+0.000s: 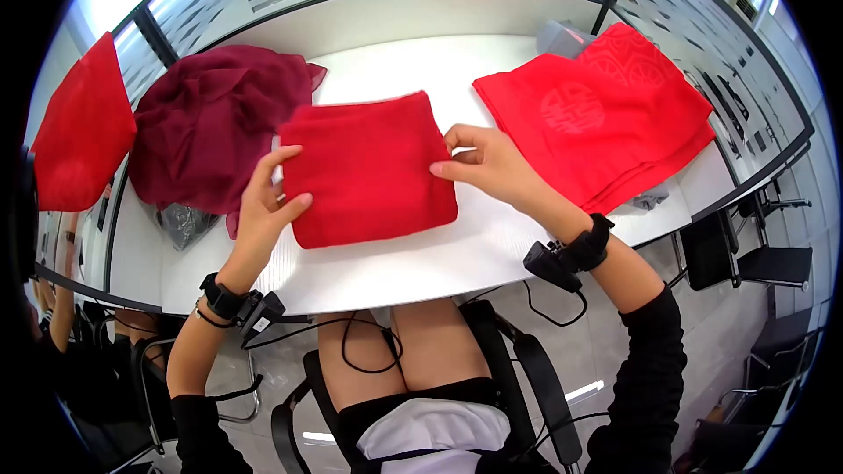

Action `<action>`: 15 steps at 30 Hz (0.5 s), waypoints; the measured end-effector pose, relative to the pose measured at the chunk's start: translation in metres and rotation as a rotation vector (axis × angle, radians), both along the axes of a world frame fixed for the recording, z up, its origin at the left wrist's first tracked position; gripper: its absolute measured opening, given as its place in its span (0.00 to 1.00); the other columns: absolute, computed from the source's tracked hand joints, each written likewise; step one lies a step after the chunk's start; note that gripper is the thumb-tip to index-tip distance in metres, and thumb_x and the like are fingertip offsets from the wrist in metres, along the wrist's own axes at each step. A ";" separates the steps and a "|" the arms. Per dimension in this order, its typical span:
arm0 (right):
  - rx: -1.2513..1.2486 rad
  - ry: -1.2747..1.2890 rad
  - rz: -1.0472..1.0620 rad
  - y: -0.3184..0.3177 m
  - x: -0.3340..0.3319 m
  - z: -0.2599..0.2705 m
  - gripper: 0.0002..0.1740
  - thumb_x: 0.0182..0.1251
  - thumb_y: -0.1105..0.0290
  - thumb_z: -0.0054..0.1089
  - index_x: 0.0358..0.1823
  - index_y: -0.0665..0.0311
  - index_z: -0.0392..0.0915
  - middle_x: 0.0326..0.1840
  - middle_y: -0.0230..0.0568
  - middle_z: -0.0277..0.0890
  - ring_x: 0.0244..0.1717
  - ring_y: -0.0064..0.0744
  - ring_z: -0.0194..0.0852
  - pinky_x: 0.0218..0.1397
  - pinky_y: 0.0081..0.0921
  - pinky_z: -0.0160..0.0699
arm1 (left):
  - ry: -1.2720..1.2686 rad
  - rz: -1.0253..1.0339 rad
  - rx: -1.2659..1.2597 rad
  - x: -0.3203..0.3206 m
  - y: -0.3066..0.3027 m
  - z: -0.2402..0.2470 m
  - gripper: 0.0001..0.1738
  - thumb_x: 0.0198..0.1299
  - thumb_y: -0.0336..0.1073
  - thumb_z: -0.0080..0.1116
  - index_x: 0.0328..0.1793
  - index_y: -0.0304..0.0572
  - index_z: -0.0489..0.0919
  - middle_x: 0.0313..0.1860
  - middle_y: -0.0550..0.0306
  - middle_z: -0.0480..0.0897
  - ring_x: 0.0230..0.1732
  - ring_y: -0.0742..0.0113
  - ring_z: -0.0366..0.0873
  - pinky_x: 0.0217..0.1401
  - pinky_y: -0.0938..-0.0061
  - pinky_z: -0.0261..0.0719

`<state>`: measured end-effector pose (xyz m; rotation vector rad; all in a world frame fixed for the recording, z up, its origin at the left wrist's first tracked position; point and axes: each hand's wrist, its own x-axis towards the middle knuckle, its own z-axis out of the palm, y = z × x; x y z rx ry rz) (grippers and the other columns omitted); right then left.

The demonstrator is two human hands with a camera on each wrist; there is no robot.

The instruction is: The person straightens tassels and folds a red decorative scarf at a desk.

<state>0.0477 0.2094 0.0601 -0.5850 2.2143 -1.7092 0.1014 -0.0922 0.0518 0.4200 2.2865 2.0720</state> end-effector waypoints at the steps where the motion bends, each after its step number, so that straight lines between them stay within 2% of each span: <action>1: -0.041 0.019 -0.029 -0.002 0.000 0.005 0.09 0.61 0.71 0.61 0.36 0.67 0.70 0.36 0.36 0.76 0.39 0.23 0.77 0.41 0.19 0.78 | 0.042 0.030 0.027 -0.001 -0.001 0.001 0.32 0.54 0.19 0.56 0.66 0.44 0.61 0.64 0.54 0.64 0.62 0.64 0.67 0.62 0.73 0.69; 2: -0.082 0.039 -0.057 -0.004 -0.001 0.008 0.10 0.61 0.71 0.61 0.36 0.68 0.70 0.36 0.37 0.75 0.39 0.23 0.77 0.40 0.19 0.78 | 0.084 0.059 0.055 -0.001 -0.001 0.004 0.32 0.54 0.19 0.56 0.65 0.43 0.61 0.64 0.54 0.64 0.62 0.65 0.67 0.62 0.73 0.69; 3: -0.091 0.076 -0.080 -0.006 -0.005 0.006 0.10 0.62 0.70 0.59 0.36 0.68 0.69 0.35 0.38 0.75 0.37 0.24 0.78 0.35 0.21 0.81 | 0.103 0.085 0.080 -0.001 0.003 0.008 0.30 0.55 0.21 0.56 0.64 0.43 0.62 0.63 0.53 0.64 0.60 0.65 0.68 0.61 0.74 0.69; 6: 0.080 0.101 -0.159 -0.012 -0.021 -0.007 0.10 0.64 0.69 0.58 0.36 0.67 0.69 0.32 0.40 0.75 0.33 0.24 0.78 0.28 0.22 0.81 | 0.023 0.169 -0.031 -0.015 0.001 -0.007 0.29 0.56 0.24 0.57 0.64 0.43 0.62 0.61 0.52 0.65 0.59 0.64 0.69 0.59 0.74 0.69; 7: 0.209 0.129 -0.164 -0.012 -0.031 -0.021 0.09 0.65 0.69 0.56 0.34 0.67 0.68 0.30 0.41 0.75 0.28 0.25 0.78 0.23 0.22 0.78 | -0.025 0.211 -0.093 -0.022 0.000 -0.019 0.29 0.57 0.26 0.58 0.64 0.43 0.61 0.60 0.50 0.66 0.57 0.63 0.70 0.56 0.75 0.70; 8: 0.323 0.144 -0.131 -0.007 -0.038 -0.031 0.12 0.65 0.66 0.57 0.33 0.68 0.68 0.29 0.42 0.75 0.23 0.27 0.77 0.24 0.23 0.77 | -0.161 0.217 -0.138 -0.028 -0.001 -0.026 0.30 0.58 0.30 0.59 0.64 0.41 0.60 0.58 0.48 0.67 0.54 0.64 0.72 0.54 0.75 0.71; 10: 0.466 0.152 -0.159 -0.009 -0.043 -0.036 0.16 0.64 0.60 0.58 0.34 0.68 0.68 0.30 0.44 0.76 0.23 0.30 0.78 0.27 0.26 0.78 | -0.201 0.241 -0.151 -0.036 -0.004 -0.032 0.32 0.59 0.36 0.59 0.65 0.36 0.58 0.56 0.46 0.69 0.52 0.64 0.74 0.52 0.75 0.72; 13: 0.368 0.219 -0.180 -0.006 -0.045 -0.035 0.21 0.63 0.55 0.59 0.40 0.68 0.68 0.36 0.49 0.77 0.29 0.35 0.80 0.33 0.27 0.79 | -0.199 0.189 -0.227 -0.042 -0.011 -0.026 0.32 0.59 0.41 0.58 0.64 0.32 0.59 0.55 0.44 0.71 0.51 0.64 0.74 0.52 0.75 0.72; 15: 0.388 0.268 -0.164 -0.006 -0.049 -0.031 0.25 0.62 0.54 0.60 0.47 0.68 0.67 0.41 0.52 0.76 0.37 0.38 0.80 0.37 0.27 0.79 | -0.226 0.204 -0.266 -0.047 -0.010 -0.024 0.31 0.58 0.41 0.60 0.62 0.33 0.61 0.52 0.45 0.73 0.50 0.63 0.75 0.53 0.74 0.72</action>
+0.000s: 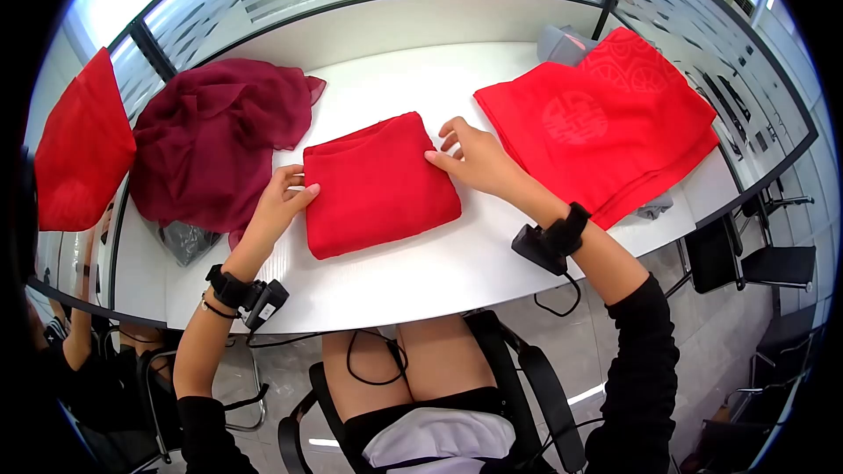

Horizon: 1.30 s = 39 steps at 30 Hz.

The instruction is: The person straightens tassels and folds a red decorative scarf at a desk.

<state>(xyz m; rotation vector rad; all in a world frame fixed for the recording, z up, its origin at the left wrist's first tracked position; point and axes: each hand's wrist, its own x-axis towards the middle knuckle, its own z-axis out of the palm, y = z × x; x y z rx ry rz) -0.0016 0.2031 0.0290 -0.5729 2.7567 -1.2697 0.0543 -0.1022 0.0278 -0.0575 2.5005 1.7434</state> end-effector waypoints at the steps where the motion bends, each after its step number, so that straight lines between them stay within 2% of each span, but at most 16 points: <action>1: 0.012 0.023 0.011 -0.001 -0.003 0.002 0.27 0.61 0.53 0.60 0.51 0.68 0.67 0.44 0.54 0.75 0.40 0.39 0.80 0.39 0.27 0.79 | -0.013 0.008 -0.021 -0.003 0.000 0.002 0.31 0.57 0.42 0.61 0.61 0.34 0.62 0.50 0.46 0.74 0.50 0.62 0.75 0.53 0.73 0.71; 4: -0.156 -0.193 -0.008 -0.011 -0.013 0.009 0.35 0.60 0.53 0.62 0.61 0.68 0.62 0.50 0.56 0.73 0.49 0.42 0.76 0.47 0.29 0.77 | -0.057 0.008 0.071 -0.015 -0.002 0.006 0.28 0.58 0.41 0.59 0.60 0.35 0.65 0.50 0.45 0.77 0.50 0.65 0.74 0.55 0.74 0.69; 7: -0.171 -0.280 0.060 -0.016 -0.022 0.017 0.37 0.59 0.54 0.63 0.64 0.67 0.61 0.53 0.55 0.72 0.54 0.42 0.72 0.54 0.31 0.73 | -0.013 -0.037 0.079 -0.024 0.001 0.012 0.27 0.57 0.39 0.61 0.59 0.38 0.66 0.47 0.46 0.78 0.50 0.67 0.74 0.56 0.75 0.68; 8: -0.164 -0.310 0.103 -0.018 -0.025 0.020 0.35 0.58 0.58 0.64 0.64 0.61 0.62 0.50 0.52 0.73 0.52 0.40 0.72 0.55 0.31 0.71 | -0.029 -0.057 0.063 -0.026 0.000 0.013 0.26 0.57 0.38 0.61 0.59 0.38 0.67 0.48 0.47 0.78 0.50 0.67 0.74 0.56 0.75 0.68; 13: -0.232 -0.196 0.272 -0.022 -0.033 0.025 0.22 0.56 0.64 0.66 0.52 0.58 0.70 0.42 0.41 0.74 0.47 0.32 0.72 0.52 0.29 0.71 | -0.077 -0.206 -0.013 -0.036 -0.005 0.024 0.19 0.59 0.30 0.57 0.55 0.38 0.68 0.47 0.53 0.78 0.49 0.72 0.74 0.55 0.78 0.68; 17: -0.291 -0.052 0.281 -0.020 -0.042 0.023 0.15 0.56 0.66 0.66 0.39 0.61 0.71 0.38 0.36 0.75 0.43 0.29 0.73 0.48 0.29 0.72 | 0.174 -0.219 0.123 -0.045 -0.012 0.018 0.12 0.61 0.27 0.52 0.50 0.41 0.69 0.44 0.60 0.76 0.46 0.77 0.74 0.52 0.82 0.70; 19: -0.237 -0.047 0.225 -0.019 -0.047 0.029 0.15 0.57 0.64 0.66 0.39 0.62 0.71 0.36 0.35 0.75 0.41 0.26 0.74 0.48 0.27 0.73 | 0.249 -0.178 0.279 -0.051 -0.013 0.017 0.09 0.62 0.27 0.52 0.48 0.42 0.70 0.42 0.62 0.76 0.44 0.78 0.74 0.48 0.83 0.71; 20: -0.209 -0.046 0.200 -0.019 -0.051 0.031 0.15 0.58 0.63 0.65 0.39 0.63 0.71 0.35 0.34 0.76 0.40 0.25 0.74 0.48 0.26 0.74 | 0.211 -0.128 0.279 -0.053 -0.012 0.018 0.08 0.62 0.27 0.52 0.47 0.41 0.70 0.42 0.63 0.75 0.41 0.79 0.74 0.45 0.83 0.74; 23: 0.009 0.055 0.115 -0.025 -0.064 0.021 0.18 0.58 0.59 0.65 0.36 0.66 0.71 0.30 0.40 0.77 0.34 0.29 0.77 0.40 0.26 0.76 | 0.098 -0.075 0.262 -0.066 -0.013 0.006 0.07 0.63 0.28 0.51 0.47 0.42 0.69 0.41 0.64 0.75 0.39 0.79 0.74 0.41 0.83 0.76; 24: 0.122 0.107 0.088 -0.029 -0.067 0.014 0.21 0.57 0.56 0.65 0.36 0.68 0.71 0.29 0.47 0.77 0.32 0.35 0.78 0.36 0.27 0.76 | 0.078 -0.038 0.221 -0.069 -0.010 -0.002 0.06 0.63 0.29 0.51 0.45 0.43 0.70 0.40 0.65 0.74 0.37 0.79 0.74 0.36 0.84 0.76; 25: 0.205 0.003 0.057 -0.032 -0.069 0.011 0.25 0.56 0.54 0.64 0.40 0.71 0.72 0.33 0.54 0.78 0.35 0.43 0.79 0.38 0.32 0.76 | 0.126 0.022 0.109 -0.074 -0.009 -0.015 0.06 0.62 0.31 0.53 0.43 0.42 0.71 0.37 0.61 0.77 0.36 0.75 0.76 0.34 0.81 0.77; 27: 0.222 0.017 0.000 -0.038 -0.073 -0.003 0.26 0.57 0.53 0.63 0.42 0.71 0.71 0.34 0.55 0.78 0.35 0.44 0.78 0.37 0.32 0.76 | 0.376 0.036 -0.279 -0.082 -0.010 -0.026 0.08 0.59 0.33 0.56 0.42 0.39 0.71 0.33 0.56 0.79 0.34 0.68 0.78 0.33 0.76 0.77; 30: 0.144 0.022 -0.023 -0.035 -0.077 -0.011 0.30 0.56 0.50 0.63 0.44 0.71 0.69 0.34 0.55 0.77 0.35 0.45 0.78 0.37 0.33 0.77 | 0.217 0.068 -0.261 -0.085 -0.010 -0.023 0.10 0.58 0.34 0.58 0.41 0.37 0.72 0.31 0.51 0.80 0.34 0.63 0.79 0.35 0.71 0.77; 33: 0.186 -0.033 -0.104 -0.036 -0.074 -0.009 0.35 0.53 0.48 0.65 0.48 0.73 0.67 0.34 0.57 0.77 0.36 0.46 0.79 0.38 0.33 0.77 | 0.198 0.087 -0.295 -0.086 -0.011 -0.022 0.10 0.58 0.34 0.57 0.42 0.38 0.71 0.30 0.52 0.80 0.33 0.58 0.80 0.37 0.68 0.77; 36: 0.204 -0.093 -0.087 -0.036 -0.073 -0.007 0.42 0.50 0.46 0.67 0.53 0.76 0.63 0.39 0.58 0.77 0.41 0.46 0.78 0.43 0.31 0.77 | 0.343 -0.002 -0.436 -0.084 -0.014 -0.026 0.15 0.58 0.36 0.58 0.48 0.39 0.70 0.38 0.45 0.78 0.35 0.50 0.79 0.40 0.65 0.77; 39: 0.080 -0.180 0.010 -0.030 -0.050 0.002 0.45 0.49 0.47 0.67 0.55 0.79 0.62 0.47 0.60 0.74 0.48 0.46 0.76 0.51 0.29 0.75 | 0.502 -0.069 -0.717 -0.065 -0.010 -0.026 0.21 0.57 0.35 0.58 0.54 0.40 0.67 0.50 0.42 0.72 0.40 0.54 0.77 0.40 0.70 0.78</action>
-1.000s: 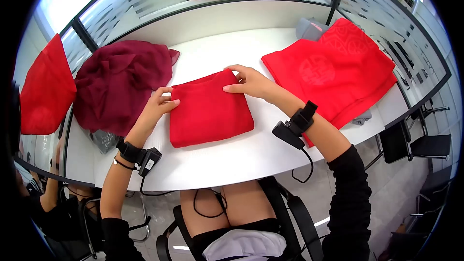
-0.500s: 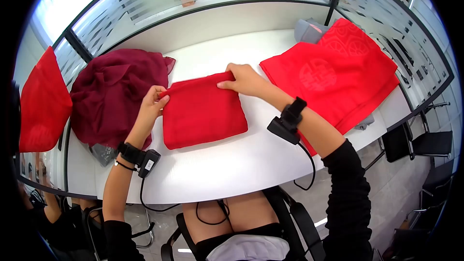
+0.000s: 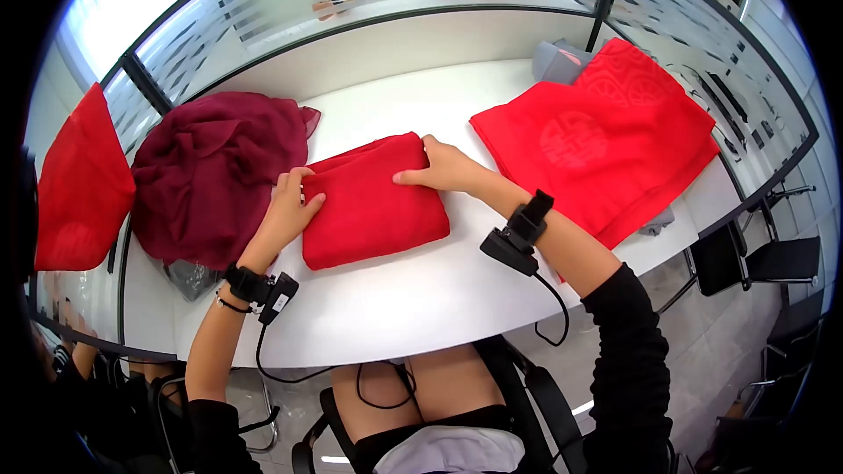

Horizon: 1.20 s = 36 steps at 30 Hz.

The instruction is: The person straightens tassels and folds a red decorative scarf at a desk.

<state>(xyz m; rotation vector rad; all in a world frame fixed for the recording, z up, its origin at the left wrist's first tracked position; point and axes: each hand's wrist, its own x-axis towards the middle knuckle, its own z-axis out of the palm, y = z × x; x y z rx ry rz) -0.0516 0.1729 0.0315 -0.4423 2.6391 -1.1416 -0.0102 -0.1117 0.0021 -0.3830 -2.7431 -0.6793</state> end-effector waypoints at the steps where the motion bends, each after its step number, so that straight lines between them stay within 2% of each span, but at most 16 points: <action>1: -0.077 -0.087 0.004 0.000 0.012 0.008 0.46 0.47 0.49 0.70 0.57 0.79 0.62 0.52 0.60 0.71 0.53 0.45 0.73 0.56 0.29 0.72 | -0.092 -0.019 0.054 0.006 0.001 0.003 0.26 0.56 0.35 0.60 0.58 0.38 0.64 0.56 0.37 0.67 0.49 0.52 0.76 0.47 0.69 0.77; 5: -0.326 -0.266 0.090 0.003 0.035 0.004 0.37 0.48 0.60 0.70 0.56 0.76 0.66 0.52 0.56 0.73 0.52 0.41 0.73 0.57 0.28 0.71 | -0.488 0.126 0.518 0.039 0.009 0.030 0.30 0.57 0.33 0.61 0.62 0.33 0.62 0.58 0.36 0.68 0.55 0.58 0.74 0.58 0.68 0.73; 8: -0.562 -0.513 0.116 0.002 0.061 0.003 0.30 0.53 0.64 0.66 0.54 0.74 0.70 0.51 0.52 0.74 0.51 0.38 0.74 0.55 0.27 0.72 | -0.793 -0.128 1.139 0.079 -0.004 0.033 0.31 0.55 0.32 0.62 0.62 0.29 0.63 0.57 0.44 0.72 0.54 0.60 0.74 0.58 0.70 0.72; 10: -0.591 -0.565 0.108 -0.004 0.073 0.002 0.27 0.55 0.66 0.65 0.54 0.74 0.70 0.50 0.52 0.75 0.50 0.36 0.75 0.54 0.26 0.73 | -0.979 -0.124 1.276 0.109 -0.002 0.033 0.29 0.58 0.32 0.60 0.64 0.30 0.63 0.59 0.51 0.72 0.59 0.64 0.71 0.62 0.71 0.69; 13: -0.598 -0.609 0.179 -0.019 0.091 -0.002 0.30 0.55 0.64 0.66 0.56 0.74 0.68 0.50 0.52 0.74 0.50 0.36 0.75 0.55 0.26 0.73 | -0.942 -0.179 1.352 0.157 0.001 0.040 0.30 0.59 0.32 0.58 0.66 0.34 0.62 0.62 0.53 0.70 0.63 0.65 0.67 0.65 0.68 0.64; 17: -0.463 -0.527 0.233 -0.044 0.107 0.004 0.32 0.61 0.60 0.61 0.61 0.72 0.63 0.56 0.49 0.70 0.55 0.34 0.70 0.59 0.27 0.69 | -0.731 0.118 1.610 0.211 -0.011 0.054 0.25 0.57 0.34 0.55 0.62 0.41 0.68 0.56 0.59 0.75 0.58 0.66 0.71 0.61 0.69 0.68; 19: -0.479 -0.593 0.348 -0.049 0.106 0.006 0.26 0.63 0.60 0.58 0.55 0.72 0.65 0.48 0.47 0.74 0.49 0.32 0.74 0.54 0.25 0.72 | -0.387 0.347 1.761 0.242 -0.034 0.061 0.18 0.56 0.36 0.56 0.53 0.42 0.73 0.48 0.58 0.77 0.52 0.67 0.74 0.56 0.70 0.72; 20: -0.486 -0.625 0.387 -0.050 0.103 0.004 0.24 0.64 0.60 0.57 0.53 0.71 0.66 0.45 0.46 0.75 0.46 0.31 0.75 0.53 0.24 0.73 | -0.145 0.338 1.711 0.263 -0.030 0.083 0.18 0.57 0.38 0.54 0.53 0.42 0.72 0.49 0.57 0.77 0.51 0.65 0.75 0.55 0.71 0.73; 21: -0.481 -0.573 0.378 -0.052 0.102 0.003 0.20 0.65 0.61 0.55 0.49 0.69 0.67 0.41 0.44 0.76 0.40 0.29 0.76 0.48 0.22 0.75 | 0.177 0.564 1.592 0.281 -0.043 0.088 0.19 0.58 0.39 0.52 0.55 0.42 0.72 0.50 0.56 0.76 0.51 0.65 0.75 0.55 0.71 0.73; 22: -0.469 -0.568 0.372 -0.053 0.099 0.000 0.20 0.65 0.61 0.55 0.49 0.70 0.68 0.41 0.44 0.76 0.40 0.29 0.77 0.48 0.23 0.76 | 0.318 0.449 1.703 0.292 -0.044 0.106 0.21 0.61 0.39 0.49 0.59 0.40 0.70 0.55 0.52 0.74 0.56 0.63 0.71 0.59 0.68 0.71; 23: -0.454 -0.564 0.368 -0.054 0.096 -0.003 0.20 0.65 0.61 0.54 0.49 0.70 0.68 0.41 0.45 0.76 0.40 0.29 0.77 0.47 0.23 0.77 | 0.695 0.497 0.860 0.312 -0.063 0.085 0.22 0.64 0.39 0.46 0.62 0.39 0.68 0.61 0.47 0.69 0.62 0.58 0.66 0.63 0.65 0.67; 25: -0.413 -0.553 0.350 -0.057 0.094 -0.004 0.18 0.65 0.62 0.54 0.48 0.70 0.69 0.39 0.45 0.77 0.37 0.29 0.78 0.44 0.22 0.78 | 1.030 0.647 0.976 0.325 -0.107 0.102 0.23 0.66 0.40 0.44 0.64 0.37 0.66 0.67 0.43 0.61 0.66 0.52 0.62 0.67 0.61 0.63; 26: -0.392 -0.554 0.358 -0.058 0.094 -0.003 0.18 0.64 0.63 0.54 0.48 0.70 0.69 0.38 0.43 0.77 0.36 0.28 0.77 0.44 0.21 0.77 | 1.238 0.698 0.825 0.314 -0.104 0.125 0.24 0.63 0.38 0.50 0.63 0.34 0.66 0.65 0.44 0.64 0.64 0.53 0.65 0.65 0.62 0.65; 28: -0.347 -0.555 0.372 -0.060 0.093 0.000 0.17 0.63 0.65 0.54 0.48 0.69 0.69 0.36 0.40 0.77 0.35 0.26 0.76 0.42 0.20 0.76 | 1.413 0.690 0.693 0.314 -0.141 0.138 0.26 0.59 0.38 0.57 0.61 0.33 0.67 0.63 0.44 0.67 0.60 0.53 0.69 0.63 0.63 0.69; 30: -0.317 -0.518 0.403 -0.060 0.096 -0.001 0.15 0.64 0.66 0.52 0.47 0.69 0.70 0.35 0.40 0.77 0.35 0.26 0.76 0.41 0.21 0.76 | 1.373 0.732 0.633 0.311 -0.167 0.145 0.29 0.57 0.38 0.61 0.61 0.33 0.66 0.62 0.45 0.68 0.57 0.54 0.72 0.59 0.64 0.72; 36: -0.305 -0.464 0.498 -0.047 0.102 -0.004 0.11 0.66 0.69 0.48 0.45 0.69 0.71 0.34 0.40 0.78 0.34 0.26 0.76 0.40 0.21 0.76 | 1.556 0.729 0.525 0.325 -0.209 0.166 0.33 0.57 0.44 0.62 0.61 0.32 0.62 0.59 0.42 0.69 0.54 0.50 0.74 0.54 0.64 0.79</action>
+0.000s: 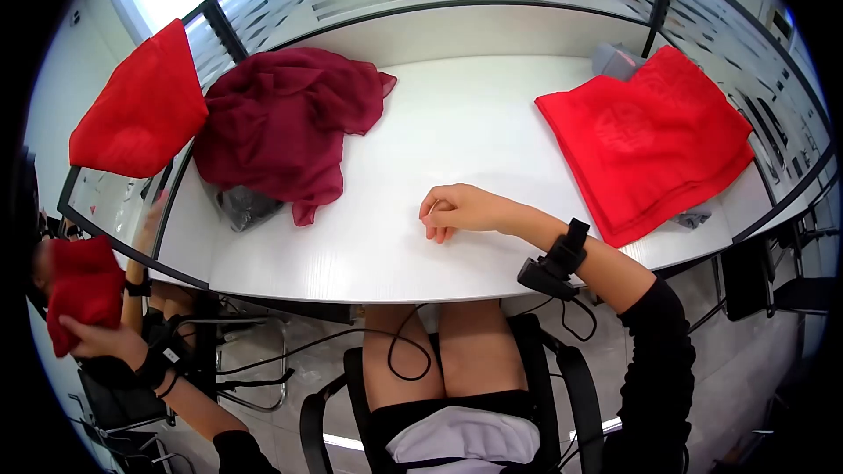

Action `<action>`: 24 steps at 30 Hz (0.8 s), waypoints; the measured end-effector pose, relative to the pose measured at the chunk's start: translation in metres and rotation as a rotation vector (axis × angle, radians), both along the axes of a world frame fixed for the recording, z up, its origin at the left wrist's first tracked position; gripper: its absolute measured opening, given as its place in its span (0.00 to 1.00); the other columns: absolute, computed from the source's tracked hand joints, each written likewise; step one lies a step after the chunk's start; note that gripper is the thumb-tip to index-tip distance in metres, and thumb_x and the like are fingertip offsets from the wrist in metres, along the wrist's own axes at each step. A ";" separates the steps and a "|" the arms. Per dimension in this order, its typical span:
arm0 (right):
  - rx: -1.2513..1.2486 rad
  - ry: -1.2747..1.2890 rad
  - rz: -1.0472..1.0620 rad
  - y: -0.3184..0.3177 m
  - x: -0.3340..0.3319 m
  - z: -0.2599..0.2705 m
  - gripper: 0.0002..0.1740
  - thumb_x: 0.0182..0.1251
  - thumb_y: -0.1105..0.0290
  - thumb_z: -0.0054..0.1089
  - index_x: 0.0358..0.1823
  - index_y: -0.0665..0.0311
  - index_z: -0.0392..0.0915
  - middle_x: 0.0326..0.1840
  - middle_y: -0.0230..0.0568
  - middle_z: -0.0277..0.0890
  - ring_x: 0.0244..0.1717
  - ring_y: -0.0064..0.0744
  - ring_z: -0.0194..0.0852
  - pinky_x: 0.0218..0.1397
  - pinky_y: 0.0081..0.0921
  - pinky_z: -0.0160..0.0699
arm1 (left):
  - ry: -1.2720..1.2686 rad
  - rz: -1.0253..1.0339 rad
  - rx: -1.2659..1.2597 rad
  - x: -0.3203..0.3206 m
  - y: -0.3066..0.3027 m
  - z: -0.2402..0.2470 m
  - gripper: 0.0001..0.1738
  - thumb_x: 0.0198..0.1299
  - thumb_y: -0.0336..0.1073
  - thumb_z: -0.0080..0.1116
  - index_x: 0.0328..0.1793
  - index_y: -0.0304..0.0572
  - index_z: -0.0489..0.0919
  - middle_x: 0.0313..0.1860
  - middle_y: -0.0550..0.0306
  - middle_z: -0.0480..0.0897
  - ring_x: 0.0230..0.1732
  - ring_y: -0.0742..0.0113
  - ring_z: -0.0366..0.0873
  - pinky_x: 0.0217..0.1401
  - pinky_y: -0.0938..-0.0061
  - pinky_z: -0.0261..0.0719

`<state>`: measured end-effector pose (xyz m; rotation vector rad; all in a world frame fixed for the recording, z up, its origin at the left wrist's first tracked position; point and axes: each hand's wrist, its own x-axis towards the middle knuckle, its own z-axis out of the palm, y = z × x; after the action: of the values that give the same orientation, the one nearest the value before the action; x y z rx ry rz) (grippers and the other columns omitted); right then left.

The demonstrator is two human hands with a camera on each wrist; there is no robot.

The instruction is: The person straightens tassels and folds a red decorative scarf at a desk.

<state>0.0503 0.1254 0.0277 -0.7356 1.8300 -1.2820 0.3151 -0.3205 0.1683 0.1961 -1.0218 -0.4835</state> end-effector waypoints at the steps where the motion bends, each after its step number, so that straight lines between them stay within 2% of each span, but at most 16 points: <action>1: 0.003 -0.003 0.005 0.002 0.001 0.002 0.11 0.66 0.70 0.48 0.45 0.69 0.71 0.34 0.40 0.78 0.34 0.26 0.76 0.40 0.21 0.76 | 0.027 0.049 0.002 0.008 -0.012 0.001 0.34 0.56 0.44 0.62 0.59 0.30 0.60 0.58 0.39 0.69 0.53 0.48 0.75 0.53 0.62 0.81; 2: 0.007 -0.005 0.011 0.003 0.001 0.002 0.11 0.66 0.70 0.48 0.45 0.69 0.71 0.34 0.40 0.77 0.34 0.26 0.76 0.40 0.21 0.75 | 0.055 0.103 -0.105 0.015 -0.025 0.005 0.35 0.56 0.45 0.62 0.59 0.29 0.59 0.57 0.38 0.69 0.53 0.47 0.75 0.52 0.59 0.82; 4: -0.002 -0.017 0.010 0.005 0.000 0.000 0.11 0.66 0.70 0.48 0.46 0.68 0.71 0.34 0.40 0.78 0.32 0.25 0.76 0.38 0.21 0.76 | 0.196 0.054 -0.298 0.009 -0.025 0.025 0.37 0.53 0.41 0.65 0.57 0.27 0.54 0.58 0.38 0.67 0.54 0.44 0.72 0.56 0.53 0.78; 6: 0.001 -0.020 0.013 0.002 -0.001 0.001 0.11 0.66 0.69 0.48 0.46 0.68 0.71 0.32 0.40 0.78 0.30 0.25 0.76 0.36 0.20 0.76 | 0.238 0.152 0.145 -0.014 -0.008 0.032 0.34 0.56 0.40 0.62 0.58 0.25 0.57 0.58 0.37 0.68 0.55 0.46 0.72 0.59 0.56 0.74; 8: 0.015 -0.020 0.003 0.001 -0.001 0.003 0.11 0.67 0.69 0.48 0.45 0.68 0.71 0.31 0.39 0.77 0.29 0.25 0.75 0.34 0.20 0.75 | -0.083 0.286 0.088 -0.021 -0.032 0.028 0.33 0.56 0.40 0.61 0.59 0.24 0.59 0.57 0.37 0.70 0.55 0.49 0.72 0.60 0.59 0.71; 10: 0.005 -0.007 0.007 0.000 0.000 0.001 0.10 0.67 0.69 0.47 0.45 0.67 0.72 0.30 0.39 0.77 0.28 0.25 0.75 0.33 0.20 0.75 | -0.404 0.406 0.028 -0.031 -0.090 0.015 0.33 0.57 0.39 0.60 0.59 0.22 0.60 0.56 0.36 0.71 0.55 0.51 0.73 0.62 0.62 0.68; 12: -0.011 0.009 0.000 0.003 0.000 -0.001 0.10 0.67 0.69 0.48 0.43 0.68 0.72 0.30 0.39 0.78 0.27 0.25 0.76 0.33 0.20 0.76 | -0.726 0.375 -0.249 -0.036 -0.229 -0.036 0.25 0.61 0.39 0.56 0.59 0.29 0.69 0.54 0.45 0.75 0.53 0.60 0.73 0.59 0.69 0.67; 16: -0.050 0.033 -0.004 0.006 0.002 -0.008 0.10 0.66 0.69 0.50 0.41 0.69 0.74 0.29 0.41 0.78 0.27 0.25 0.76 0.33 0.21 0.76 | -1.391 -0.457 -0.118 -0.044 -0.207 -0.069 0.19 0.63 0.37 0.51 0.56 0.30 0.73 0.51 0.51 0.77 0.53 0.61 0.73 0.59 0.72 0.67; 17: -0.057 0.040 -0.005 0.007 0.002 -0.009 0.10 0.66 0.69 0.50 0.40 0.69 0.74 0.29 0.41 0.78 0.27 0.25 0.76 0.33 0.20 0.76 | -1.493 -0.487 -0.130 -0.053 -0.170 -0.068 0.16 0.64 0.36 0.48 0.52 0.30 0.75 0.48 0.53 0.78 0.53 0.65 0.73 0.58 0.74 0.68; 18: -0.061 0.035 -0.005 0.008 0.002 -0.009 0.10 0.66 0.69 0.50 0.40 0.69 0.74 0.29 0.41 0.78 0.27 0.25 0.76 0.33 0.20 0.76 | -1.518 -0.449 -0.097 -0.054 -0.142 -0.064 0.16 0.64 0.34 0.48 0.53 0.30 0.74 0.48 0.55 0.78 0.52 0.67 0.73 0.56 0.75 0.69; 20: -0.065 0.021 0.004 0.007 0.002 -0.009 0.09 0.66 0.70 0.50 0.40 0.69 0.74 0.29 0.41 0.78 0.27 0.25 0.76 0.33 0.20 0.76 | -1.505 -0.545 -0.012 -0.049 -0.169 -0.074 0.16 0.64 0.33 0.48 0.55 0.31 0.73 0.48 0.55 0.78 0.51 0.68 0.73 0.55 0.77 0.69; 23: -0.081 0.020 0.030 0.007 0.000 -0.013 0.09 0.66 0.70 0.50 0.40 0.69 0.74 0.29 0.41 0.78 0.27 0.25 0.76 0.33 0.20 0.76 | -1.053 -0.411 0.134 -0.034 -0.180 -0.082 0.16 0.63 0.31 0.48 0.55 0.30 0.72 0.48 0.54 0.78 0.50 0.68 0.73 0.55 0.78 0.69; 24: -0.085 0.020 0.031 0.008 0.000 -0.012 0.09 0.66 0.71 0.50 0.40 0.69 0.74 0.29 0.40 0.78 0.27 0.25 0.76 0.32 0.20 0.76 | -0.896 -0.246 0.237 -0.027 -0.199 -0.081 0.14 0.63 0.29 0.48 0.54 0.31 0.73 0.48 0.54 0.77 0.50 0.68 0.73 0.55 0.77 0.69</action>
<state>0.0499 0.1329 0.0154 -0.8223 1.7820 -1.3427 0.2880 -0.5191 0.0878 0.5309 -1.8767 -0.7683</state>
